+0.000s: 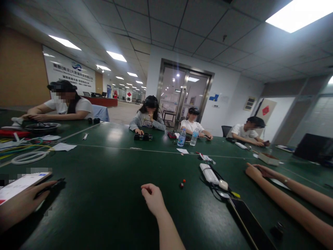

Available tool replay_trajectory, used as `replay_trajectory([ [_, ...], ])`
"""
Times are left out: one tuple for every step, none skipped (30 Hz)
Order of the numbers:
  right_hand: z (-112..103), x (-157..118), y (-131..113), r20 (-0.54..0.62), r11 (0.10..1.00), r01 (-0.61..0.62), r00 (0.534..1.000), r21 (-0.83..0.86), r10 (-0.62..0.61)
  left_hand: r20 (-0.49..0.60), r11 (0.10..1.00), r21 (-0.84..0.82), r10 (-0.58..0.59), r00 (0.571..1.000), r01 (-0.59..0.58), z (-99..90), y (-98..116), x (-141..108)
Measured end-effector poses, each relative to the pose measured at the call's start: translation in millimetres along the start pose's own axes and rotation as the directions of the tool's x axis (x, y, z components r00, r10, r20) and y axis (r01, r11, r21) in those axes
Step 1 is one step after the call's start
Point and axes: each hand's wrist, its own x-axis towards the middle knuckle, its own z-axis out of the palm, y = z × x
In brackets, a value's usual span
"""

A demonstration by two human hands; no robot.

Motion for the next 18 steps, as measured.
replay_trajectory([
  [0.0, 0.0, 0.2, 0.001, 1.000, 0.001, 1.000, 0.001, -0.001, -0.012, 1.000, -0.001, 0.003, 1.000, -0.003, 0.0, 0.2, -0.2],
  [0.1, 0.1, 0.6, 0.001, 1.000, 0.003, 1.000, 0.002, -0.003, -0.022, 1.000, 0.002, 0.007, 1.000, -0.007, -0.3, 0.7, -0.5],
  [0.2, 0.3, 1.1, 0.003, 1.000, 0.005, 1.000, 0.004, -0.005, -0.024, 1.000, 0.007, 0.009, 1.000, -0.009, -0.9, 1.5, -0.9],
  [0.3, 0.5, 1.6, 0.002, 1.000, 0.008, 1.000, 0.004, -0.008, -0.018, 1.000, 0.012, 0.011, 1.000, -0.011, -1.5, 2.3, -1.3],
  [0.5, 0.8, 2.3, 0.000, 1.000, 0.010, 1.000, 0.003, -0.010, -0.006, 1.000, 0.015, 0.012, 1.000, -0.012, -2.2, 3.1, -1.6],
  [0.7, 1.1, 3.0, -0.002, 1.000, 0.013, 1.000, 0.002, -0.013, 0.009, 1.000, 0.016, 0.015, 1.000, -0.015, -2.8, 3.7, -1.7],
  [0.8, 1.4, 3.8, -0.003, 1.000, 0.015, 1.000, 0.002, -0.015, 0.020, 1.000, 0.016, 0.014, 1.000, -0.014, -3.2, 4.0, -1.7],
  [0.9, 1.8, 4.7, -0.004, 1.000, 0.018, 1.000, 0.005, -0.018, 0.022, 1.000, 0.015, 0.013, 1.000, -0.013, -3.2, 4.1, -1.5],
  [1.0, 2.2, 5.7, -0.003, 1.000, 0.020, 1.000, 0.008, -0.020, 0.018, 1.000, 0.012, 0.014, 1.000, -0.014, -3.0, 3.9, -1.3],
  [1.0, 2.8, 6.7, -0.002, 1.000, 0.022, 1.000, 0.012, -0.022, 0.009, 1.000, 0.011, 0.012, 1.000, -0.012, -2.6, 3.5, -1.0],
  [1.0, 3.4, 7.7, 0.001, 1.000, 0.025, 1.000, 0.016, -0.025, 0.001, 1.000, 0.011, 0.010, 1.000, -0.010, -2.1, 3.1, -0.7],
  [1.1, 4.0, 8.5, 0.004, 0.999, 0.028, 1.000, 0.018, -0.028, -0.005, 1.000, 0.013, 0.008, 1.000, -0.008, -1.6, 2.7, -0.6],
  [1.1, 4.6, 9.1, 0.004, 0.999, 0.028, 1.000, 0.018, -0.028, -0.007, 1.000, 0.016, 0.008, 1.000, -0.008, -1.3, 2.6, -0.5],
  [1.2, 5.1, 9.5, 0.002, 1.000, 0.027, 1.000, 0.015, -0.027, -0.005, 1.000, 0.019, 0.006, 1.000, -0.006, -1.1, 2.6, -0.6],
  [1.2, 5.3, 9.6, 0.000, 1.000, 0.024, 1.000, 0.012, -0.024, -0.002, 1.000, 0.023, 0.004, 1.000, -0.003, -1.1, 3.0, -0.8],
  [1.3, 5.4, 9.3, -0.001, 1.000, 0.021, 1.000, 0.009, -0.021, 0.000, 1.000, 0.024, 0.004, 1.000, -0.004, -1.4, 3.4, -1.1],
  [1.2, 5.1, 8.8, 0.001, 1.000, 0.021, 1.000, 0.009, -0.021, 0.002, 1.000, 0.024, 0.004, 1.000, -0.004, -1.7, 4.0, -1.4],
  [1.1, 4.7, 8.2, 0.001, 1.000, 0.023, 1.000, 0.009, -0.023, 0.003, 1.000, 0.024, 0.002, 1.000, -0.003, -2.0, 4.4, -1.7],
])
